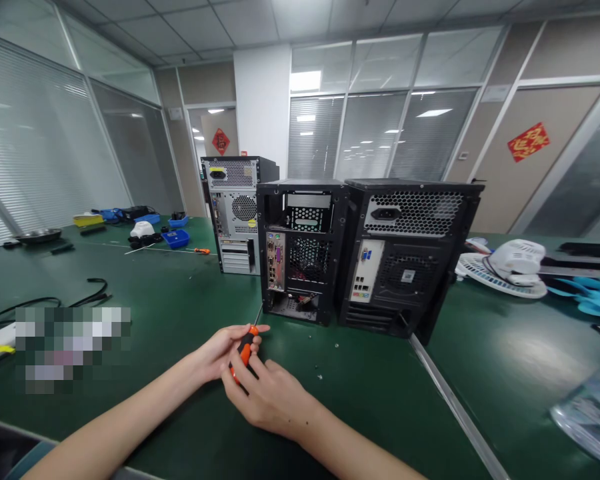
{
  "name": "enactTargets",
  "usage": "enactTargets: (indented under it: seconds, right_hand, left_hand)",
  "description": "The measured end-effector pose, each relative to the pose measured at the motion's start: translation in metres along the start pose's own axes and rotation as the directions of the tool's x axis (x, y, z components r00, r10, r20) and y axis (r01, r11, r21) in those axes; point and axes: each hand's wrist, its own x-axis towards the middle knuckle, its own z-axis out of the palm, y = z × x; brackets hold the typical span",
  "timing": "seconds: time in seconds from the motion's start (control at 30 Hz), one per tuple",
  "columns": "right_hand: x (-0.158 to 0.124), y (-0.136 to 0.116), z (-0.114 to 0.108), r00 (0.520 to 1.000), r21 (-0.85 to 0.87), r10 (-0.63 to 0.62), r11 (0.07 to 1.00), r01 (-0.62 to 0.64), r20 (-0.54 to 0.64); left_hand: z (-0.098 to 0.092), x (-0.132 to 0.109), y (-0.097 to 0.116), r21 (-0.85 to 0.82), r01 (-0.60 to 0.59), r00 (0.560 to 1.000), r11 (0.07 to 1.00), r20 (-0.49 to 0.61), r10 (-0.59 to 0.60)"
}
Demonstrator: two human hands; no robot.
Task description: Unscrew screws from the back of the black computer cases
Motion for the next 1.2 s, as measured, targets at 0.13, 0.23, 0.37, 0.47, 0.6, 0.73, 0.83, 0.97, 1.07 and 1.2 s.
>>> enactTargets:
  seconds: [0.13,0.23,0.37,0.47,0.6,0.73,0.83,0.97,1.07,1.2]
  right_hand:
    - [0.0007,0.0001,-0.0011,1.000,0.003,-0.016,1.000,0.016,-0.006]
    - [0.0004,-0.0001,-0.0007,1.000,0.001,-0.012,1.000,0.012,-0.018]
    - [0.0007,0.0000,-0.0001,0.999,0.004,-0.012,1.000,0.012,-0.033]
    - [0.0016,0.0000,-0.0001,0.999,0.008,-0.013,1.000,0.013,-0.042]
    - [0.0036,-0.0001,-0.0003,0.999,0.012,-0.005,1.000,0.006,-0.047]
    - [0.0050,-0.0003,-0.0001,0.999,0.012,0.004,1.000,-0.003,-0.049]
    - [0.0050,-0.0007,0.0006,0.999,0.015,0.007,1.000,-0.006,-0.051]
    - [0.0045,-0.0008,0.0020,0.998,0.022,0.009,1.000,-0.008,-0.062]
    - [0.0050,-0.0008,0.0028,0.998,0.029,0.010,1.000,-0.008,-0.070]
    - [0.0061,-0.0011,0.0037,0.996,0.039,0.015,0.999,-0.012,-0.084]
  left_hand:
    - [0.0003,-0.0002,0.0003,0.031,-0.011,1.000,0.999,-0.008,0.012]
    - [-0.0014,0.0011,-0.0003,0.061,-0.006,1.000,0.998,-0.020,0.008]
    - [-0.0028,0.0027,-0.0016,0.073,-0.007,0.999,0.997,-0.037,0.009]
    - [-0.0013,0.0020,-0.0026,0.088,-0.015,0.998,0.996,-0.053,0.020]
    - [0.0011,0.0002,-0.0028,0.108,-0.022,0.997,0.994,-0.073,0.030]
    - [0.0012,0.0003,-0.0031,0.118,-0.034,0.997,0.992,-0.070,0.042]
    - [0.0012,0.0007,-0.0040,0.128,-0.049,0.996,0.991,-0.066,0.057]
    - [0.0020,0.0004,-0.0044,0.147,-0.069,0.994,0.987,-0.071,0.081]
    - [0.0022,0.0002,-0.0043,0.155,-0.081,0.993,0.985,-0.077,0.094]
    - [0.0026,0.0008,-0.0050,0.154,-0.088,0.991,0.984,-0.084,0.102]
